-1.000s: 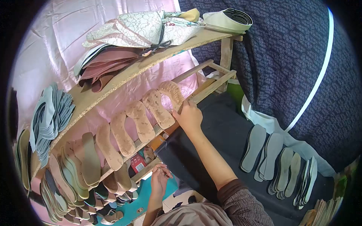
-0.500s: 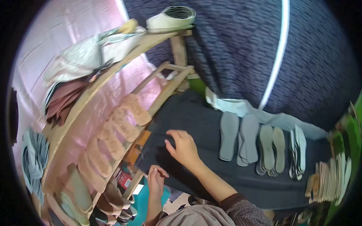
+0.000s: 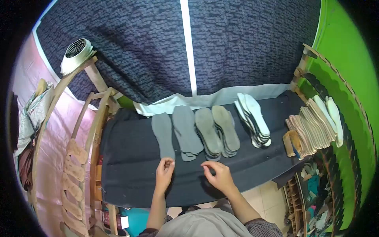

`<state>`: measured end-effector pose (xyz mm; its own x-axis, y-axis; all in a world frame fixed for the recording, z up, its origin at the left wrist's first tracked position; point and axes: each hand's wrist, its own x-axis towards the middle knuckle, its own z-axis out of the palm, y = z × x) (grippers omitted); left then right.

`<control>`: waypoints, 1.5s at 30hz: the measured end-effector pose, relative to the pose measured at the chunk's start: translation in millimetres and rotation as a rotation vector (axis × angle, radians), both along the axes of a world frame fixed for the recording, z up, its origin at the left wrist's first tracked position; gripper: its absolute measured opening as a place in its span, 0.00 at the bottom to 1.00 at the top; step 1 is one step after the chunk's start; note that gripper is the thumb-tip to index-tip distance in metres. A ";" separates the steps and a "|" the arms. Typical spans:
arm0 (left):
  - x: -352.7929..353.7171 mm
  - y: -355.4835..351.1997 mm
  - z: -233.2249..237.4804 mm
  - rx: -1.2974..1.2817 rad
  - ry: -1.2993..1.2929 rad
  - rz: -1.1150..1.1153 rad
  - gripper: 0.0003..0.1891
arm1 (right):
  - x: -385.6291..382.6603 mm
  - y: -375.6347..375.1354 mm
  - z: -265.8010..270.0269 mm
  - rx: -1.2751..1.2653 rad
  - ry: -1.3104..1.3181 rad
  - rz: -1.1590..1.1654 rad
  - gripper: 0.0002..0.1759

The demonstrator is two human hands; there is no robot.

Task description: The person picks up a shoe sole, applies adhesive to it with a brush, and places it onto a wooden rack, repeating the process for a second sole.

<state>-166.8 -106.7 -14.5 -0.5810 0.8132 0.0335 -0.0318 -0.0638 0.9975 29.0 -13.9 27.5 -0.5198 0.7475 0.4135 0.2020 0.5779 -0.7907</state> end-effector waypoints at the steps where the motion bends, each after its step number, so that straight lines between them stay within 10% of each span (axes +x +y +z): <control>1: 4.3 19.6 -0.5 -0.077 0.171 -0.002 0.10 | 14.6 5.5 0.4 0.000 -0.006 -0.005 0.06; 5: 31.6 90.4 -21.0 -0.291 0.878 0.182 0.25 | 65.6 25.8 -3.5 -0.062 -0.044 -0.087 0.06; 15: 63.3 139.5 -23.2 -0.836 0.969 0.443 0.40 | 149.6 91.3 -4.2 0.169 -0.075 0.047 0.05; 30: 58.7 112.0 -9.5 -0.405 0.927 0.755 0.40 | 284.5 136.3 42.1 0.401 -0.109 -0.267 0.13; 32: 104.7 105.7 12.4 0.157 0.052 0.494 0.35 | 308.4 142.5 45.6 0.344 -0.241 -0.364 0.19; 36: 197.7 118.3 10.2 0.403 -0.797 -0.160 0.27 | 344.4 152.1 34.1 0.199 -0.443 -0.409 0.33; 41: 274.0 156.9 -38.0 0.399 -1.174 -0.781 0.37 | 357.1 167.8 -14.1 0.041 -0.372 -0.409 0.28; 45: 289.2 165.8 -40.5 0.335 -1.262 -0.740 0.31 | 343.7 170.0 -20.4 0.162 -0.309 -0.471 0.23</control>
<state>122.4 59.2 -55.0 0.1590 0.9843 0.0765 -0.9627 0.1374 0.2329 372.7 156.2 7.2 -0.2612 0.8670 0.4245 0.6735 0.4787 -0.5632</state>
